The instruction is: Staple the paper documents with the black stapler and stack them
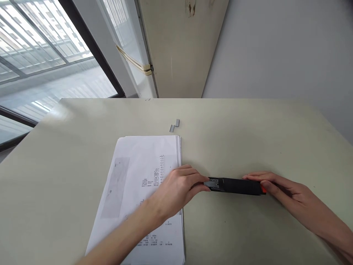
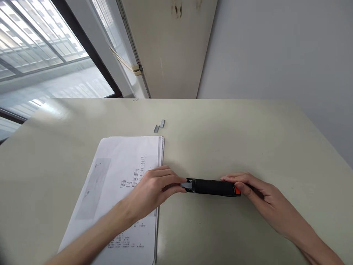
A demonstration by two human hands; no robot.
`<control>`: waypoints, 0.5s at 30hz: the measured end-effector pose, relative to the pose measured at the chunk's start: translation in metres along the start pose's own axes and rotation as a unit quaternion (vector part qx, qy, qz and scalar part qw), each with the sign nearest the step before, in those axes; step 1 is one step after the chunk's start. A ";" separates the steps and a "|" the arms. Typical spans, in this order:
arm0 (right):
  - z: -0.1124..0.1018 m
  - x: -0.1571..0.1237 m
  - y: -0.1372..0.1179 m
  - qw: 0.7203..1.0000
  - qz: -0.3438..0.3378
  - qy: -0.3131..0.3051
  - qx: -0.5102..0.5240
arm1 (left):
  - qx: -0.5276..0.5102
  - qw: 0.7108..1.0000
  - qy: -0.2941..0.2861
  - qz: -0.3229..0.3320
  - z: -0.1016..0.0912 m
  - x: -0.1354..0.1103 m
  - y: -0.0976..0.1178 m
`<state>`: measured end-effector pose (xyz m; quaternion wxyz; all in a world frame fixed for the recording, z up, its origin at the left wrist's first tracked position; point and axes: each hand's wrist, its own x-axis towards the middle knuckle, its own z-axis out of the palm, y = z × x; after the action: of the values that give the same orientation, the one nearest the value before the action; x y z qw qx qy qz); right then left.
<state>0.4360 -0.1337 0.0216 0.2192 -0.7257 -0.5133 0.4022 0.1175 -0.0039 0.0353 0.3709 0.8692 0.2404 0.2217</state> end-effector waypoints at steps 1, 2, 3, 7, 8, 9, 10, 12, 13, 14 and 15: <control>0.000 0.000 0.001 1.000 0.001 0.001 0.000 | -0.001 1.000 -0.003 0.004 0.001 0.001 0.000; 0.000 0.000 0.002 1.000 0.001 -0.002 -0.001 | -0.001 1.000 -0.006 0.007 0.003 0.002 0.001; 0.000 0.000 0.003 1.000 0.001 -0.010 -0.004 | -0.001 1.000 -0.007 0.009 0.003 0.003 0.001; -0.002 -0.001 0.002 1.000 -0.005 -0.027 -0.004 | -0.007 1.000 0.001 0.010 0.005 0.005 0.002; -0.001 -0.002 0.000 1.000 -0.004 -0.023 0.001 | -0.010 1.000 0.002 0.008 0.006 0.006 0.003; -0.001 -0.003 -0.002 1.000 -0.001 -0.016 0.008 | -0.015 1.000 0.000 0.007 0.006 0.006 0.003; 0.000 -0.003 -0.005 1.000 0.003 -0.007 0.016 | -0.019 1.000 -0.003 0.005 0.007 0.006 0.003; 0.001 -0.004 -0.008 1.000 0.008 0.003 0.028 | -0.026 1.000 -0.009 0.004 0.008 0.008 0.002; 0.002 -0.005 -0.009 0.999 0.009 0.003 0.031 | -0.030 0.999 -0.012 0.005 0.008 0.009 0.001; 0.003 -0.005 -0.010 0.999 0.007 0.000 0.033 | -0.034 0.999 -0.016 0.007 0.008 0.011 -0.001; 0.003 -0.005 -0.010 0.999 0.004 -0.001 0.034 | -0.041 0.999 -0.022 0.010 0.007 0.014 -0.004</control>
<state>0.4272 -0.1347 0.0287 0.2416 -0.7196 -0.4967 0.4208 0.1308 0.0030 0.0308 0.4095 0.8600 0.2140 0.2164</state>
